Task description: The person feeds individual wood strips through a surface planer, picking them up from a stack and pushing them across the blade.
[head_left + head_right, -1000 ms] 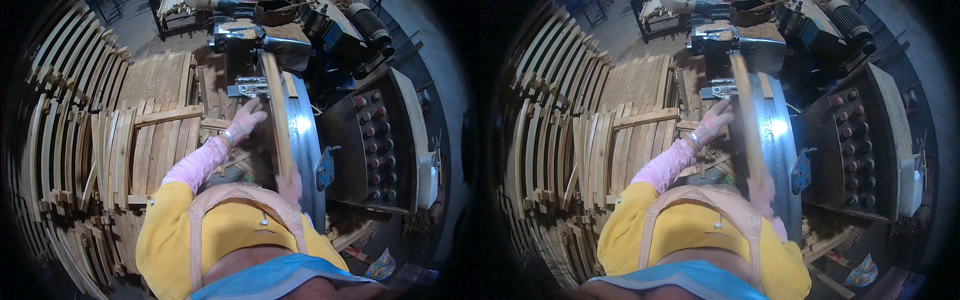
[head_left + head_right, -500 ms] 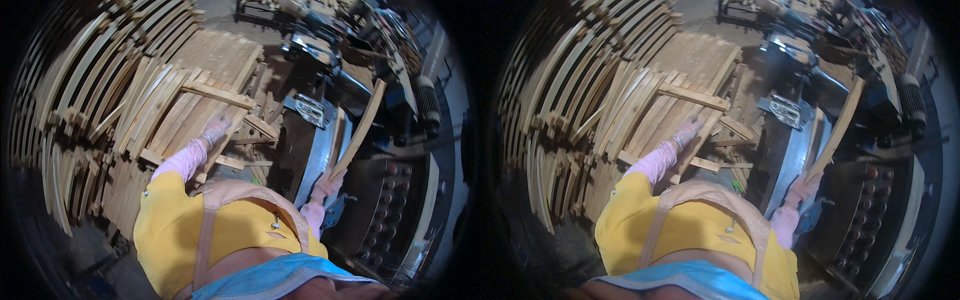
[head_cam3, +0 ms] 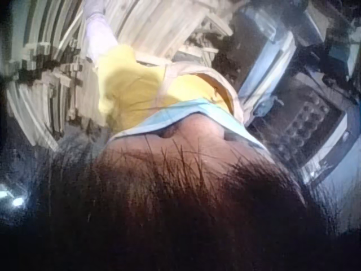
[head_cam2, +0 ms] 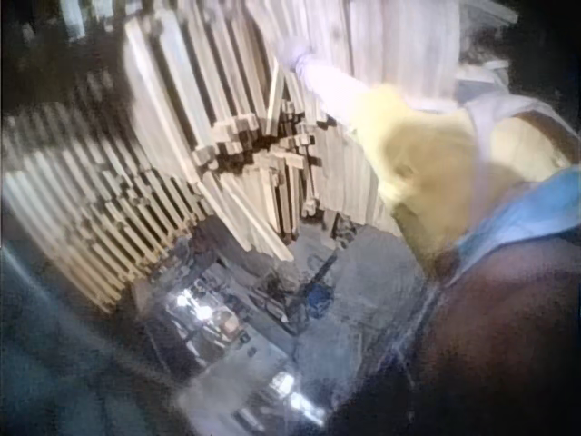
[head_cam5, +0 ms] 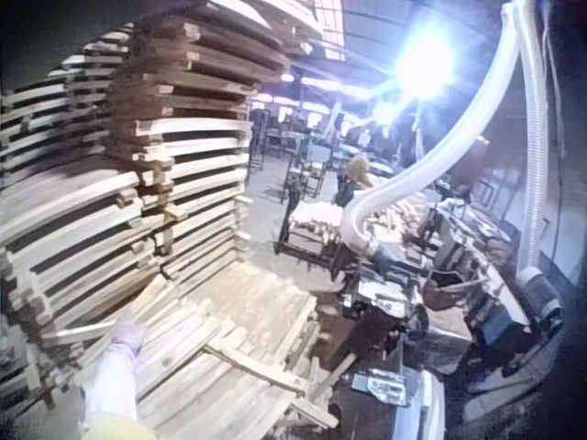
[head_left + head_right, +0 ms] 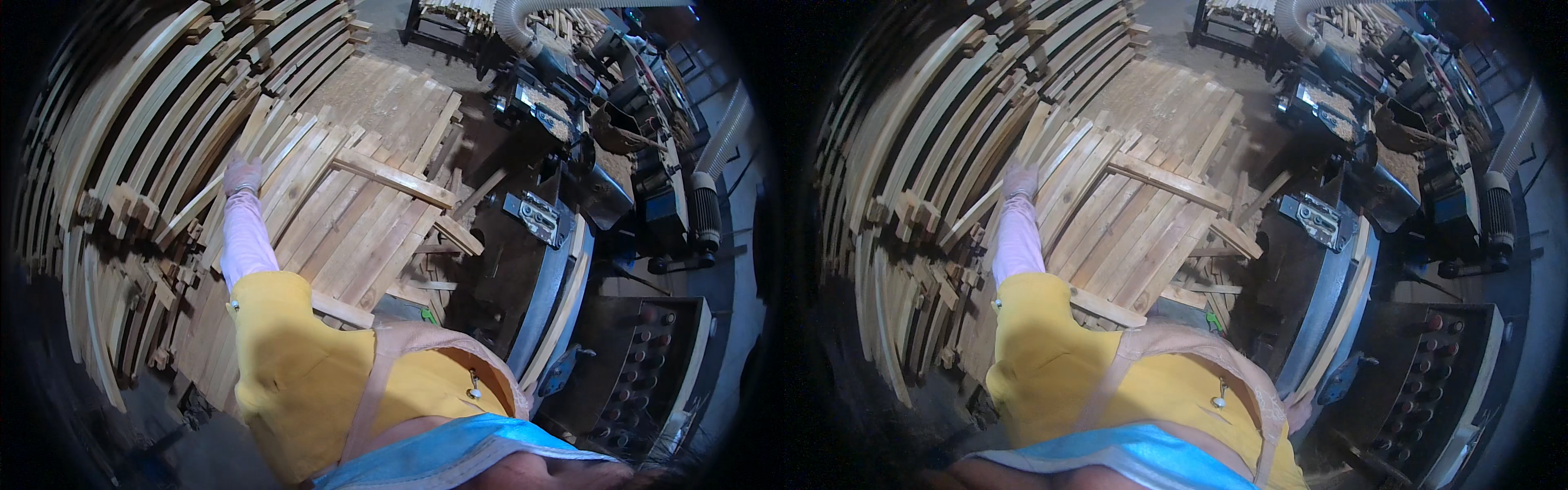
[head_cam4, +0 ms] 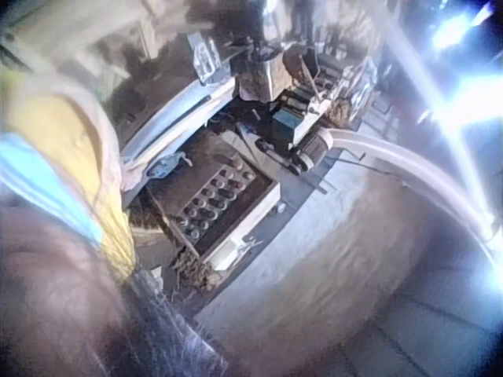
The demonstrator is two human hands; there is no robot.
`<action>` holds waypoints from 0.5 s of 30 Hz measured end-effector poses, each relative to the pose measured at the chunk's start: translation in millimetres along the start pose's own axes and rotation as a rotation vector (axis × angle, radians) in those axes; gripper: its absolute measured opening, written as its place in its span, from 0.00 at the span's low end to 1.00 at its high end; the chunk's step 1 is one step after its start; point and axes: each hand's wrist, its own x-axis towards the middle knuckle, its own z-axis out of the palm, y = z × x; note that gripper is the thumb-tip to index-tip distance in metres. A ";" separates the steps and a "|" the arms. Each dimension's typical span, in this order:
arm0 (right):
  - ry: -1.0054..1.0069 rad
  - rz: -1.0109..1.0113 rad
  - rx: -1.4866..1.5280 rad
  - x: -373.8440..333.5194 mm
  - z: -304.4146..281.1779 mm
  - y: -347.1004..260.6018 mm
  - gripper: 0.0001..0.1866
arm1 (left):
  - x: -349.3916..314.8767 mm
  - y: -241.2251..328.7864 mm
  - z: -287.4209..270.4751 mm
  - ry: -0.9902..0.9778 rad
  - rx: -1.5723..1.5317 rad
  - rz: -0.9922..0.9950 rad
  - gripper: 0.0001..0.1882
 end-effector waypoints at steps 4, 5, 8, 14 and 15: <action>0.123 0.019 -0.031 -19.2 44.8 40.6 0.39 | -12.3 27.3 -36.4 -0.160 0.110 -0.037 0.35; 0.152 -0.015 -0.002 -10.6 22.4 10.7 0.37 | -22.2 36.2 -44.9 -0.136 0.181 -0.017 0.28; 0.486 -0.244 0.049 46.5 15.8 -45.1 0.34 | -6.4 9.4 -19.4 -0.084 0.283 -0.002 0.20; 0.555 -0.307 0.032 167.4 -5.7 -124.6 0.28 | -16.8 46.6 -29.1 -0.177 0.314 0.039 0.16; 0.548 -0.285 0.011 180.0 -10.8 -141.7 0.27 | -12.2 34.7 -18.0 -0.162 0.284 0.032 0.17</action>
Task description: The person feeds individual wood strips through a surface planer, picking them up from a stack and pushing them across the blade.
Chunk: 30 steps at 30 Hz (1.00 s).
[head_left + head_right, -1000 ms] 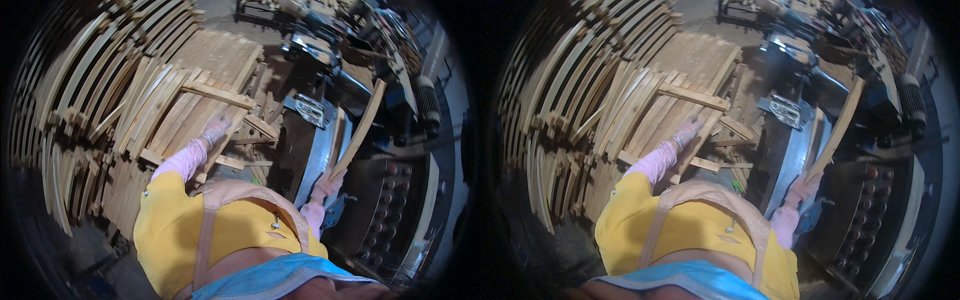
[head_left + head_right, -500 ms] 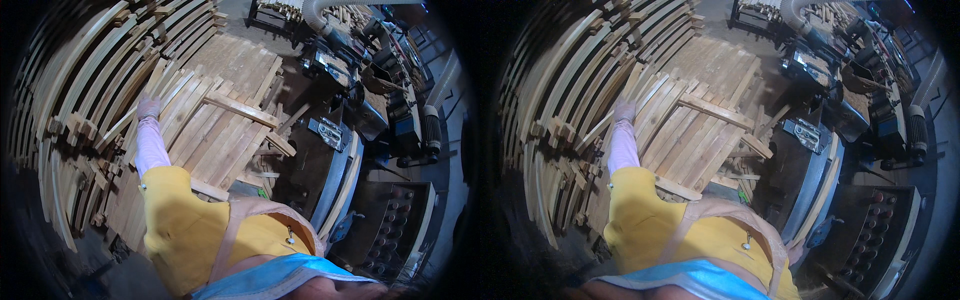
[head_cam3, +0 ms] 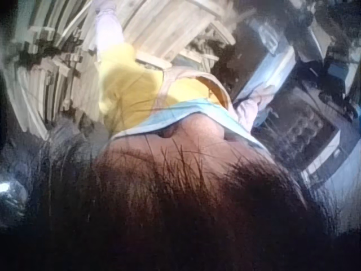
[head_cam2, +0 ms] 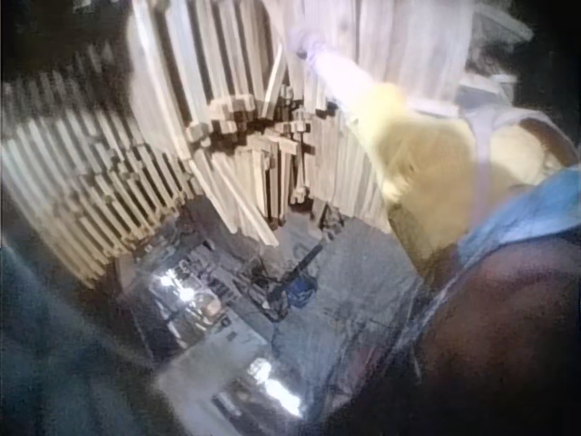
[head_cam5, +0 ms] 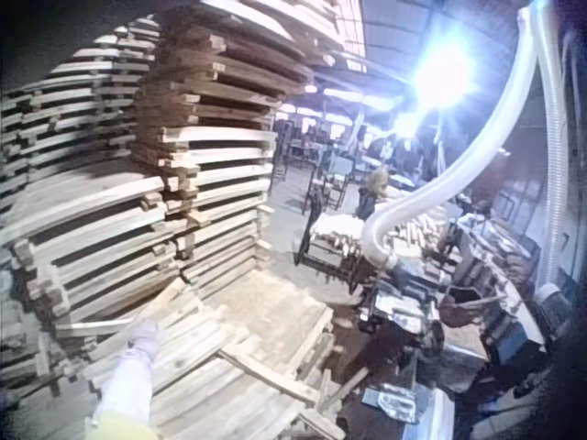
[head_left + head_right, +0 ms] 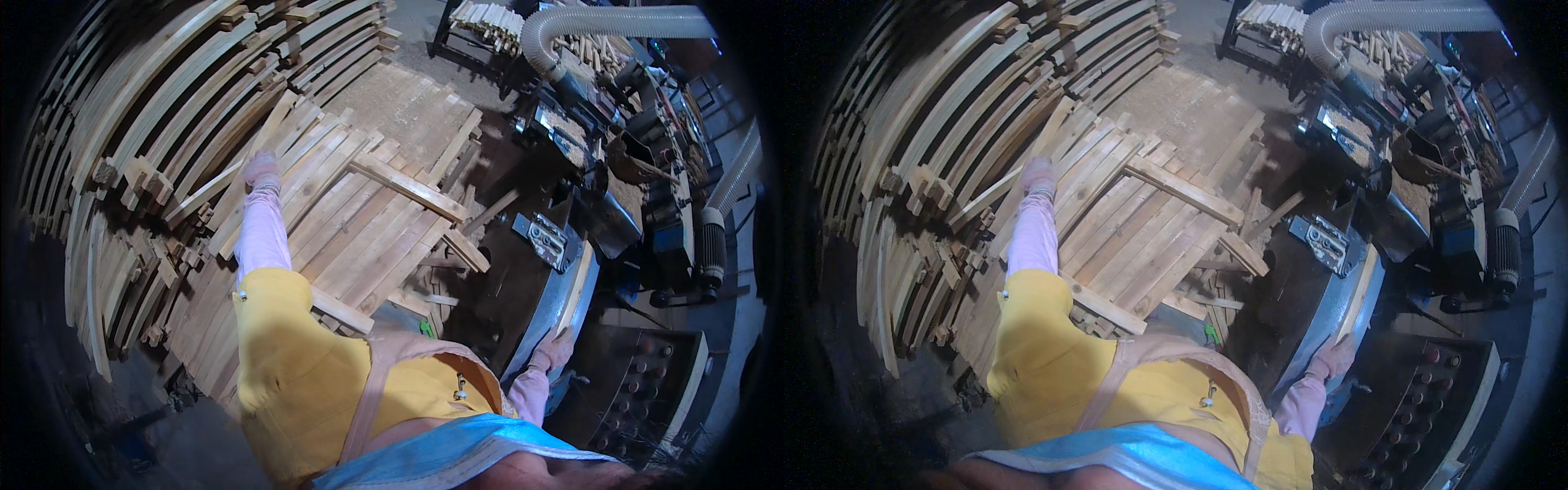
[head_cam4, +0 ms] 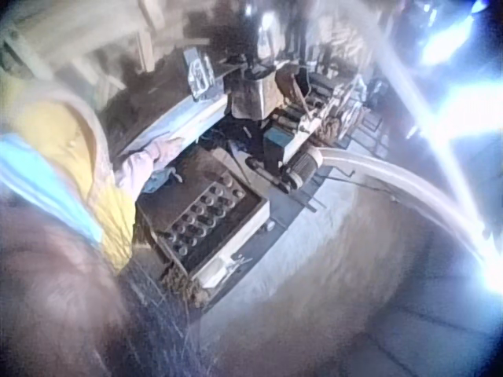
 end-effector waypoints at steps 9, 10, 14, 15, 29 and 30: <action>-0.116 -0.215 0.082 24.3 -20.0 -68.4 0.21 | 3.0 -46.1 19.9 -0.076 -0.211 0.050 0.41; -0.009 -0.264 0.132 9.9 -7.6 -58.9 0.22 | 3.0 -48.1 26.4 -0.052 -0.199 0.089 0.43; -0.011 -0.229 0.118 -28.7 6.9 -44.2 0.23 | -42.3 -19.2 -27.4 -0.321 -0.140 0.216 0.48; -0.013 -0.256 0.109 -31.8 3.7 -42.7 0.23 | -51.2 -24.6 -18.5 -0.257 -0.145 0.250 0.48; -0.554 -1.224 0.483 -56.1 -189.3 -308.2 0.41 | -272.6 142.2 -66.5 -0.083 0.100 1.266 0.14; -0.755 -1.043 0.358 -61.1 -183.2 -310.1 0.41 | -273.9 144.8 -70.8 0.120 -0.091 1.392 0.15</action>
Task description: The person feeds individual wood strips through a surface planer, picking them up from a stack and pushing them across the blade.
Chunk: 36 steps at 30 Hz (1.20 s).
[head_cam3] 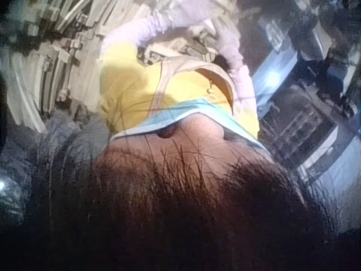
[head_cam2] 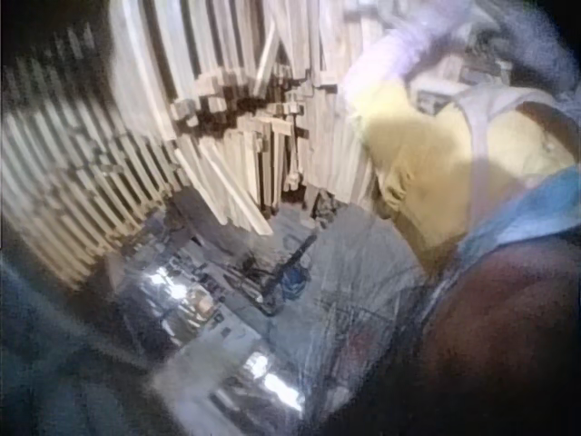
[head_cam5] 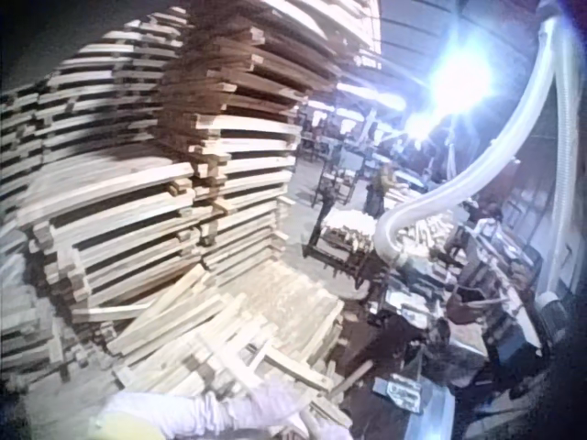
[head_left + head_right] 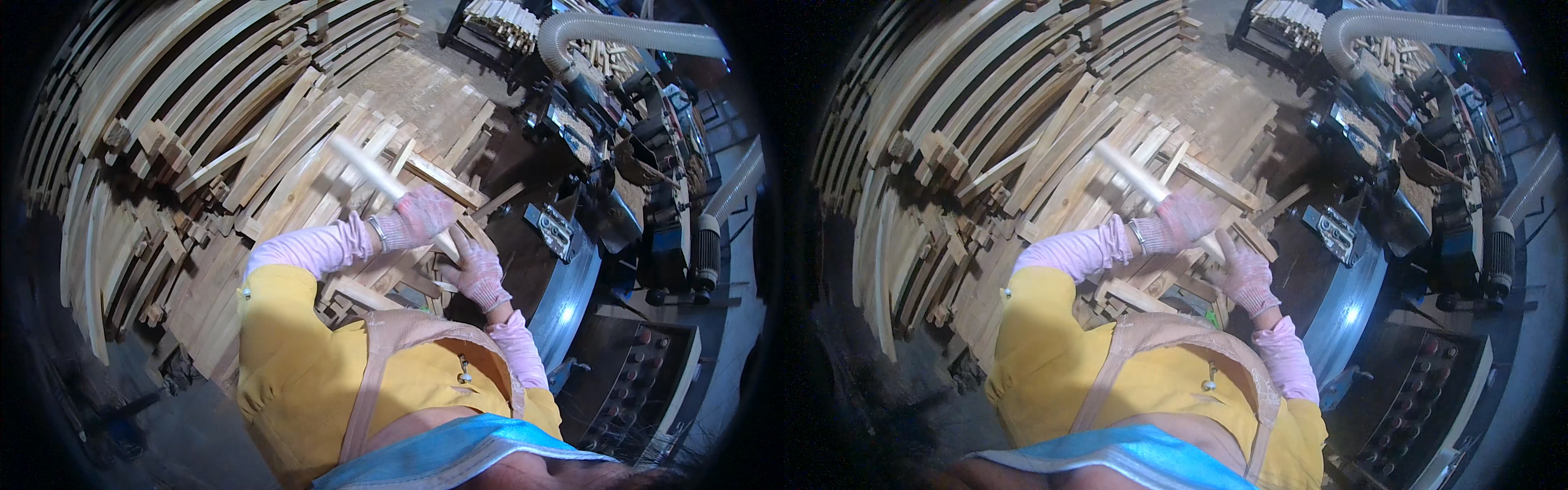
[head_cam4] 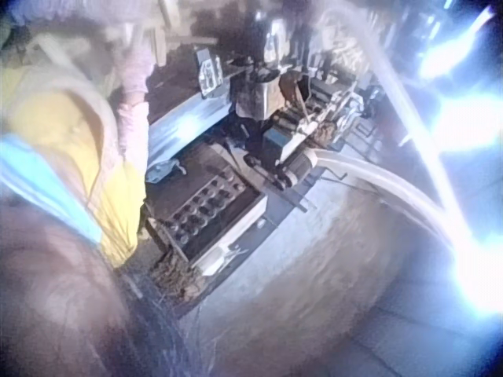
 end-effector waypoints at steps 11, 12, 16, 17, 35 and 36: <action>0.534 1.086 -0.044 -242.4 114.0 160.3 0.34 | -75.3 -0.2 100.3 -0.230 -0.288 -0.790 0.56; 0.485 1.142 -0.149 -265.9 134.8 177.1 0.33 | -78.3 4.7 124.8 -0.236 -0.261 -0.797 0.56; 0.691 0.896 -0.252 -231.0 115.6 232.7 0.21 | -114.0 -22.2 230.9 0.001 -0.182 -0.845 0.54; 0.647 0.875 -0.283 -217.2 103.9 254.1 0.17 | -94.7 -20.7 187.0 -0.050 -0.320 -0.873 0.53; 0.587 0.370 1.447 -104.0 33.7 148.3 0.21 | 70.4 70.7 92.1 0.334 -0.611 -0.504 0.45; 0.699 0.420 1.156 -137.3 50.1 180.3 0.21 | 51.8 38.4 97.5 0.290 -0.404 -0.569 0.45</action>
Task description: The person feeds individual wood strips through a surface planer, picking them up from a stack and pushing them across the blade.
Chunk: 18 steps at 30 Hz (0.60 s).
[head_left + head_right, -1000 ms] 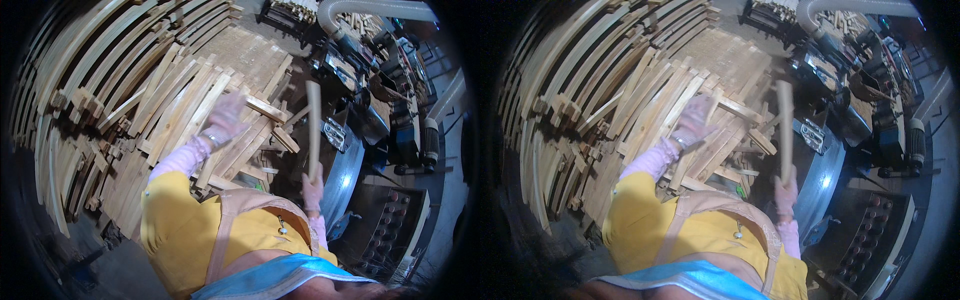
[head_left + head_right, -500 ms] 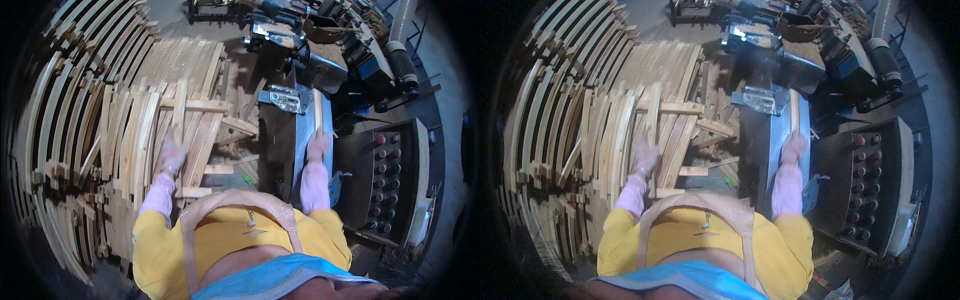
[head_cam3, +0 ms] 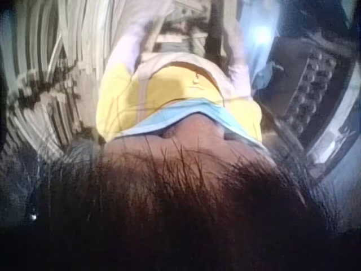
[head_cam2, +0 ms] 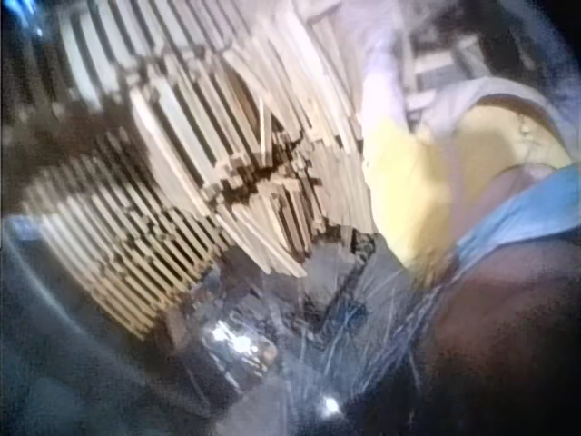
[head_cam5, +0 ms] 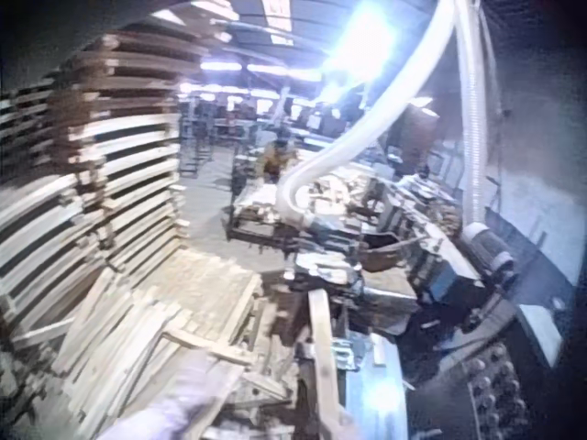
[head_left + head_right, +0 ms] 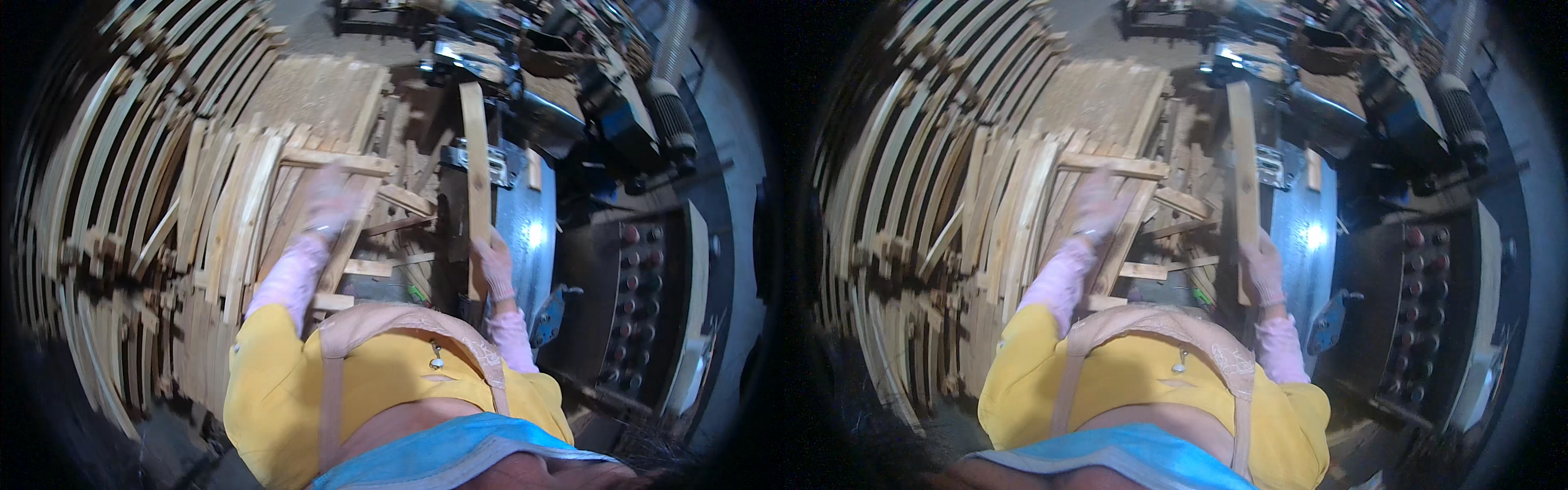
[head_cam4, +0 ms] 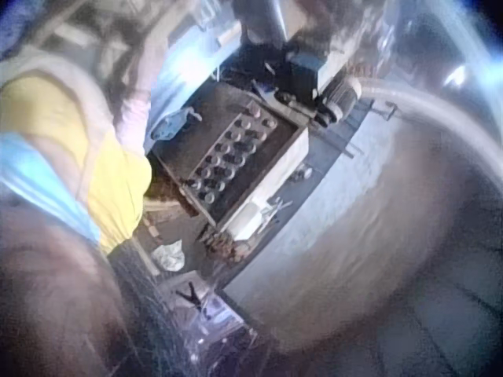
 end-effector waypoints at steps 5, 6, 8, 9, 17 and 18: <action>0.351 -0.092 -1.293 -102.5 -95.5 42.7 0.20 | -58.3 -180.0 -39.9 0.021 0.661 -0.312 0.56; 0.385 -0.056 -1.417 -109.2 -105.7 60.0 0.20 | -54.6 -142.7 -69.7 -0.051 0.679 -0.408 0.55; 0.462 -0.273 -1.470 -82.0 -112.0 79.2 0.21 | -57.8 -159.2 -81.5 -0.132 0.734 -0.453 0.55; 0.492 -0.381 -1.494 -65.1 -114.3 85.9 0.21 | -63.2 -167.5 -83.8 -0.179 0.762 -0.482 0.56; 0.438 -0.072 -1.459 188.9 -100.6 49.2 0.10 | -31.4 -129.0 -110.4 -0.020 0.370 -0.529 0.46; 0.379 -0.085 -1.305 193.0 -82.6 33.3 0.09 | -27.3 -102.5 -122.6 -0.021 0.154 -0.609 0.46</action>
